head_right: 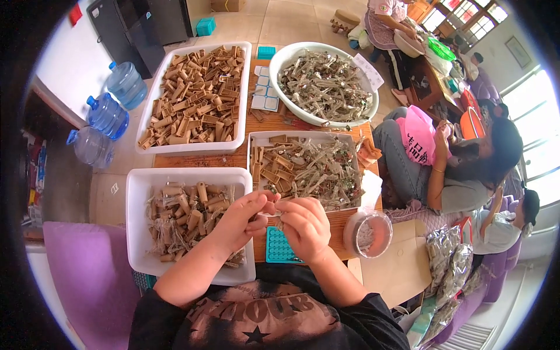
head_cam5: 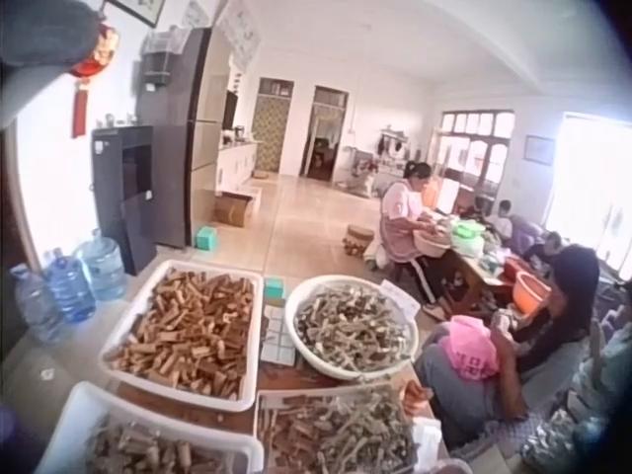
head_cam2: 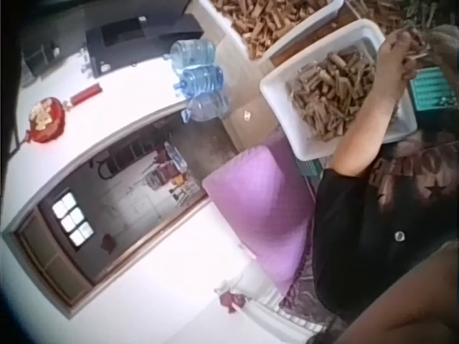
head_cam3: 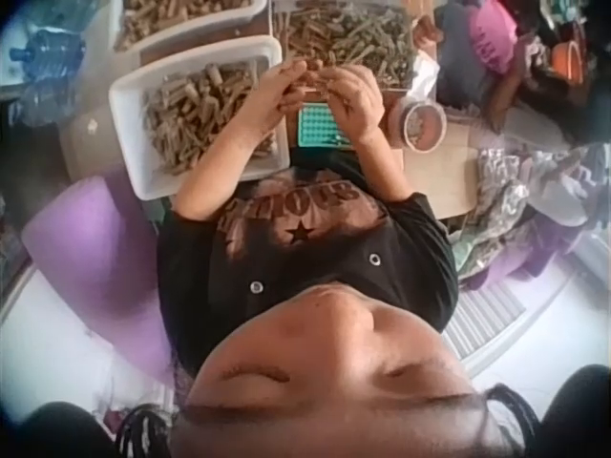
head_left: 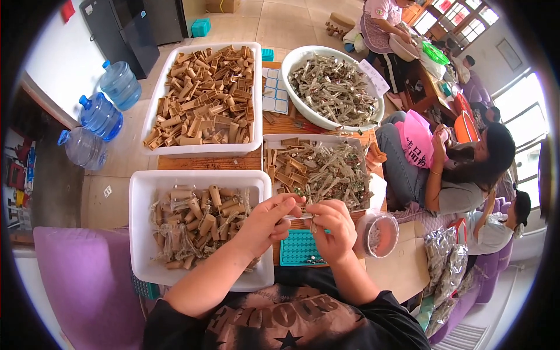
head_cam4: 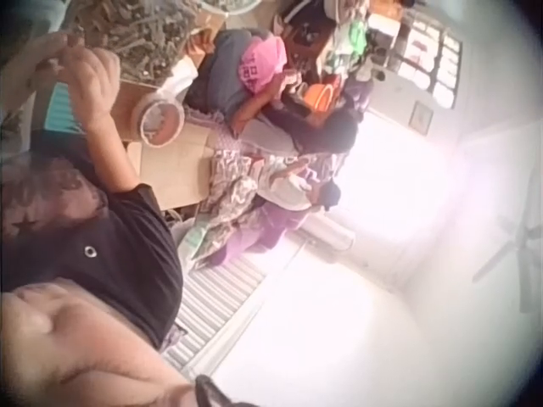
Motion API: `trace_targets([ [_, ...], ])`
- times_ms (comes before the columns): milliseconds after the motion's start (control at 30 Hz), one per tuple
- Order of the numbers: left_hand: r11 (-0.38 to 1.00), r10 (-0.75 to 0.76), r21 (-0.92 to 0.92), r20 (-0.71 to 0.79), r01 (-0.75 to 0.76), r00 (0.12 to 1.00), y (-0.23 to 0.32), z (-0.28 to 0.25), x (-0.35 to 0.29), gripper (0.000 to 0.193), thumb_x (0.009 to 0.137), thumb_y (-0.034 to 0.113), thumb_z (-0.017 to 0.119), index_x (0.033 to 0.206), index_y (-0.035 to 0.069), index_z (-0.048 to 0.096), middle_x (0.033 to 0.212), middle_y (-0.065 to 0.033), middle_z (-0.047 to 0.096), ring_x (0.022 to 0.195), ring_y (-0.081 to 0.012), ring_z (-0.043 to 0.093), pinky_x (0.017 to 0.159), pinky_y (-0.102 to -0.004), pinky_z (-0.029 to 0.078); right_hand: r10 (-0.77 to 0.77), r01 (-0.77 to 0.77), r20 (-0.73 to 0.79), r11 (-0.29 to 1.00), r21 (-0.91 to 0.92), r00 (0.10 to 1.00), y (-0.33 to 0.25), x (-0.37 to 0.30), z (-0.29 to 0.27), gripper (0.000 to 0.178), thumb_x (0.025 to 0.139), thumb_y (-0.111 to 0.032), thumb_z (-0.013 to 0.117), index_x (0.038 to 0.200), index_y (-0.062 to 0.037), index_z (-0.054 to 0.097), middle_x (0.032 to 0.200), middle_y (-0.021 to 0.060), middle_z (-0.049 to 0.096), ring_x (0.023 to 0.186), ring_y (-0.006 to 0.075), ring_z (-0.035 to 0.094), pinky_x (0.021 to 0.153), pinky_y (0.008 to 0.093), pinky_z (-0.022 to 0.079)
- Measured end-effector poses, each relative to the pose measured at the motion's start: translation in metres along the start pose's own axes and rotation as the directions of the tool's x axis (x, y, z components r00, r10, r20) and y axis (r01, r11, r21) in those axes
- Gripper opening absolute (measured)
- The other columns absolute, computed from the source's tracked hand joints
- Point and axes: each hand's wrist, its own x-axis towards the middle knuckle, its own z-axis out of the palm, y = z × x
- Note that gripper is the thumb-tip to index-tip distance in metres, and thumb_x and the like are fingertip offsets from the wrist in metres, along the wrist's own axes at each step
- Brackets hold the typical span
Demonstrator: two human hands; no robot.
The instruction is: The person assembles small cylindrical components by hand, using a lighter to seal or bond them.
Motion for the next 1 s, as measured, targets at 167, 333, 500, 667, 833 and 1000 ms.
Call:
trace_targets([
  [167,0.996,0.064,-0.067,-0.001,-0.064,0.998,-0.003,-0.002,0.0,0.023,0.095,0.026,0.056,0.11,0.008,0.055,0.088,0.0006,0.056,0.049,-0.0017,0.032,0.044,-0.018,0.027,-0.081,0.082,0.07,0.997,-0.007,0.994,-0.004,-0.007,0.002,0.03,0.066,0.0,0.071,0.092,-0.0029,0.057,0.103,0.0114,0.064,0.084,0.0282,0.062,0.072,0.0396,0.05],
  [333,0.969,0.196,-0.161,0.031,-0.189,0.98,0.001,-0.003,-0.001,0.016,0.094,0.023,0.058,0.095,0.009,0.053,0.09,0.0006,0.057,0.049,-0.0019,0.033,0.045,-0.0179,0.028,-0.041,0.043,0.084,0.999,-0.019,0.996,-0.01,-0.008,-0.001,0.026,0.069,0.004,0.068,0.091,-0.0022,0.055,0.097,0.0122,0.065,0.081,0.0282,0.062,0.072,0.0384,0.051],
  [500,0.936,0.342,-0.089,0.02,-0.339,0.939,-0.001,-0.002,-0.001,0.014,0.093,0.022,0.058,0.095,0.008,0.055,0.089,0.0002,0.058,0.05,-0.002,0.036,0.046,-0.0181,0.028,0.53,-0.53,0.085,0.797,0.29,0.843,-0.016,-0.033,0.004,0.022,0.074,0.007,0.066,0.089,-0.0012,0.053,0.094,0.013,0.065,0.083,0.0268,0.061,0.076,0.0354,0.049],
  [667,0.94,0.339,0.015,0.045,-0.34,0.94,0.001,-0.004,-0.002,0.015,0.092,0.022,0.06,0.096,0.007,0.059,0.088,0.0002,0.061,0.051,-0.0018,0.036,0.047,-0.0183,0.029,0.259,-0.465,0.474,0.794,0.391,0.842,-0.003,-0.028,-0.005,0.024,0.079,-0.002,0.07,0.099,0.0014,0.058,0.093,0.011,0.063,0.091,0.0202,0.06,0.084,0.0342,0.047],
  [833,0.925,0.277,0.273,-0.005,-0.265,0.961,0.0,0.008,-0.005,0.018,0.091,0.019,0.061,0.101,0.005,0.062,0.077,0.0025,0.057,0.052,-0.0028,0.039,0.048,-0.0196,0.03,0.692,-0.693,0.246,0.494,0.524,0.679,-0.005,-0.007,-0.012,0.02,0.075,-0.003,0.074,0.093,-0.0012,0.064,0.092,0.01,0.061,0.091,0.0263,0.061,0.08,0.0333,0.049],
  [1000,0.928,0.216,0.312,-0.007,-0.203,0.976,-0.004,-0.001,-0.001,0.025,0.091,0.019,0.062,0.11,0.003,0.063,0.073,0.004,0.058,0.057,-0.001,0.042,0.048,-0.0183,0.03,0.357,-0.371,0.145,0.925,0.086,0.923,-0.012,0.023,-0.001,0.025,0.073,-0.001,0.074,0.096,-0.0019,0.064,0.093,0.0102,0.061,0.078,0.0217,0.063,0.068,0.0306,0.053],
])
